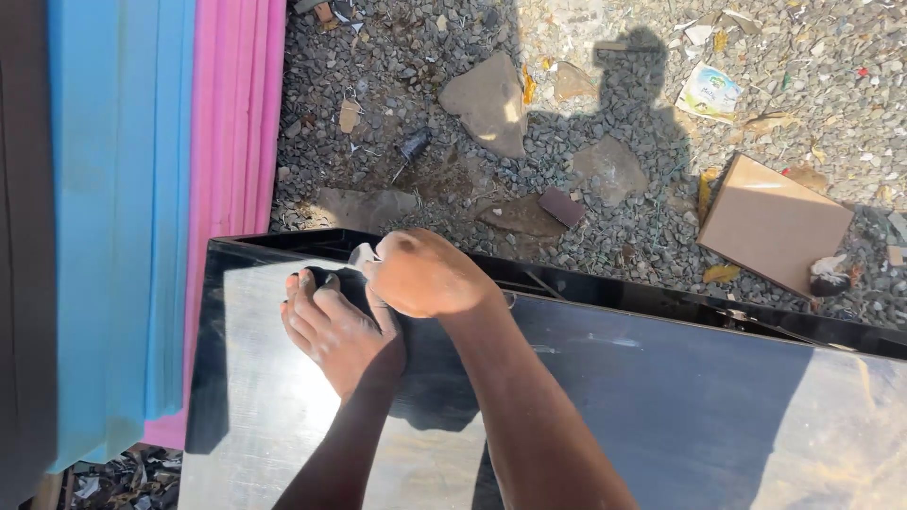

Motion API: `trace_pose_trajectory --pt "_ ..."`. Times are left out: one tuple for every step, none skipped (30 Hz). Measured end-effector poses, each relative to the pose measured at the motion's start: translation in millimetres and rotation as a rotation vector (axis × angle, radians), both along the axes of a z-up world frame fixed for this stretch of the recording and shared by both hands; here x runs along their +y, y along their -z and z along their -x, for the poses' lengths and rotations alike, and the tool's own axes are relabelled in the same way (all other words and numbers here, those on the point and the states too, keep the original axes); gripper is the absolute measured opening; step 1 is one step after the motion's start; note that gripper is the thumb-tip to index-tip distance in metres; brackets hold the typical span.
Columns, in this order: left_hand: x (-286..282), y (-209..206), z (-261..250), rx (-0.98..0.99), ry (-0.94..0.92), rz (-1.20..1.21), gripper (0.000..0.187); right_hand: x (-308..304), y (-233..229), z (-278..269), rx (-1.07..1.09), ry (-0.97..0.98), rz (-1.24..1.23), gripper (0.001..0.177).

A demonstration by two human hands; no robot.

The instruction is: Hand sanding a large black furniture panel using sandpaper to prepare the surface.

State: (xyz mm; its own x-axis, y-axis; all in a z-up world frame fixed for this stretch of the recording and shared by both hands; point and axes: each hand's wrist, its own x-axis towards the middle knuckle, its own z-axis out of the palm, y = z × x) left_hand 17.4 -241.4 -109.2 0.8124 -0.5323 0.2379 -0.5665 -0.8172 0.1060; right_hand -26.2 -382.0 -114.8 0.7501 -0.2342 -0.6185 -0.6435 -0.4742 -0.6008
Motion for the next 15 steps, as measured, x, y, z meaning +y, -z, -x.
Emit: trace_pose_trajectory --pt "2 2 -1 -0.015 0.009 0.003 0.049 16 42 -12 -0.183 -0.21 0.096 0.039" --pt "8 1 -1 0.007 0.026 -0.001 0.049 -1 0 20 -0.161 -0.194 0.092 0.039" --pt "14 1 -1 0.037 0.046 0.022 0.049 -18 -43 51 -0.041 0.032 0.015 0.03" --pt "12 6 -6 0.058 0.067 0.061 0.05 -40 -85 75 0.065 0.26 -0.041 0.034" --pt "8 14 -7 0.069 0.084 0.076 0.05 -56 -97 111 0.074 0.278 -0.026 0.034" --pt "14 18 -9 0.058 0.095 0.067 0.051 -65 -110 145 0.169 0.293 0.038 0.034" --pt "20 21 -11 0.046 0.107 0.058 0.052 -74 -123 179 0.264 0.307 0.101 0.033" --pt "16 17 -10 0.048 0.116 0.064 0.052 -82 -135 203 0.266 0.316 0.107 0.033" --pt "12 14 -9 0.065 0.141 0.082 0.047 -90 -146 228 0.405 0.337 0.215 0.032" --pt "15 7 -6 0.078 0.157 0.088 0.043 -95 -156 253 0.54 0.347 0.314 0.032" --pt "14 -3 -4 0.078 0.156 0.083 0.043 -89 -159 279 0.54 0.345 0.309 0.032" --pt "8 -11 2 -0.006 0.198 0.096 0.04 -84 -164 308 0.409 0.661 0.212 0.036" --pt "2 -19 7 -0.088 0.242 0.11 0.039 -80 -169 337 0.267 0.971 0.111 0.044" --pt "3 -19 8 -0.088 0.248 0.11 0.039 -66 -160 357 0.267 0.977 0.111 0.044" --pt "5 -20 9 -0.068 0.261 0.11 0.042 -52 -151 377 0.051 1.136 0.134 0.044"
